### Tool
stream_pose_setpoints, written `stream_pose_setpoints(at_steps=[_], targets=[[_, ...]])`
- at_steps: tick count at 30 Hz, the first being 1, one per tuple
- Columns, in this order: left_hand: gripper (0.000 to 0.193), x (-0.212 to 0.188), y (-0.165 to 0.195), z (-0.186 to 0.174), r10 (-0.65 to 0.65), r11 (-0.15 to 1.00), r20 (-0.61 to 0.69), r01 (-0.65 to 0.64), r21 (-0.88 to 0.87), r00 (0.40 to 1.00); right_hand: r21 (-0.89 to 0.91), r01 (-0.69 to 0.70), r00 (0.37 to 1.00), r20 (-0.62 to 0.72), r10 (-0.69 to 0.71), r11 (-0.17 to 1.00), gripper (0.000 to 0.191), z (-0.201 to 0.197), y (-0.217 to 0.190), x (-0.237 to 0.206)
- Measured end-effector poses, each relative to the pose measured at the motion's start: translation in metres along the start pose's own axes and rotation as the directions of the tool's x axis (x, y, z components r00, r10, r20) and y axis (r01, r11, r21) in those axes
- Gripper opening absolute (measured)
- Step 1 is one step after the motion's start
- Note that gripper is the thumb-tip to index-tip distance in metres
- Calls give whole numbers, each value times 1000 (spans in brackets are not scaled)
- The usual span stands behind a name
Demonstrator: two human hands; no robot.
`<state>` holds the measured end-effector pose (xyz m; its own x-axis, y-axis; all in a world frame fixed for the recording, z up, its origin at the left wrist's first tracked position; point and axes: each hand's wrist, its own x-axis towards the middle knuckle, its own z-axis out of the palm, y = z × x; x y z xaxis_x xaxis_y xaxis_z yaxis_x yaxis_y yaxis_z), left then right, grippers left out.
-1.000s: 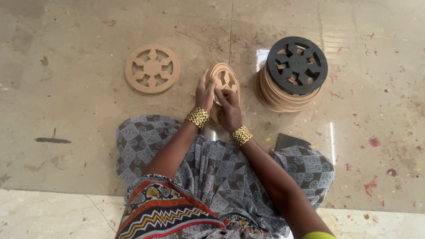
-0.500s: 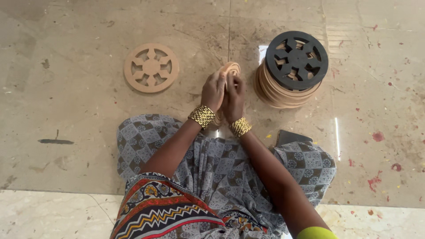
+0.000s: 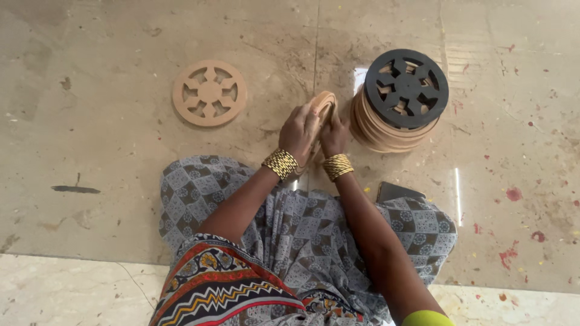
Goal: The person sits on the floor sanding decorative wheel-shaped wooden discs with a sanding block, working one disc at a time. They rub the block over the disc faces and edges, set finished discs aside, and pick up the next disc from a stack.
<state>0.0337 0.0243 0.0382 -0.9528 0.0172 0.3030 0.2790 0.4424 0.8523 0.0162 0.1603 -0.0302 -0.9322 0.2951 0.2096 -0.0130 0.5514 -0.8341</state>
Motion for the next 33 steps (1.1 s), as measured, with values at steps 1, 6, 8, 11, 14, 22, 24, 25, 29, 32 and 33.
stream_pose_setpoints(at_steps=[1,6,8,11,14,22,24,25,29,32,33], targets=[[51,1,0,1,8,1000,-5,-8,-8,1000,-31,-203,970,131,206,979,38,-1,1,0],[58,21,-6,4,-156,896,90,179,-406,984,-91,205,975,110,-195,975,53,-6,-17,-35],[62,27,-14,-1,-181,865,65,191,-464,981,76,377,921,79,-382,923,59,-7,-32,-62],[63,33,-22,-10,-332,809,101,338,-482,938,8,347,921,188,-342,938,65,-5,-42,-89],[64,28,-27,-14,-351,832,36,329,-446,936,-109,368,923,165,-348,923,66,0,-34,-89],[65,25,-27,-12,-284,837,-3,247,-489,959,-253,210,956,257,-143,945,64,-1,-31,-78],[61,29,-28,-9,-174,912,-76,131,-387,982,-201,362,925,202,-323,910,67,-7,-50,-90],[62,31,-29,-8,-242,865,-38,198,-461,970,-186,451,891,146,-430,873,64,-10,-59,-96],[65,31,-30,-10,-394,775,47,360,-520,918,-323,556,830,163,-534,766,61,-13,-65,-89],[66,28,-32,-14,-371,748,36,322,-581,928,-403,434,901,203,-383,806,58,-7,-38,-62],[66,27,-33,-15,-358,721,35,299,-625,933,-411,310,944,239,-227,857,49,-5,-27,-53]])
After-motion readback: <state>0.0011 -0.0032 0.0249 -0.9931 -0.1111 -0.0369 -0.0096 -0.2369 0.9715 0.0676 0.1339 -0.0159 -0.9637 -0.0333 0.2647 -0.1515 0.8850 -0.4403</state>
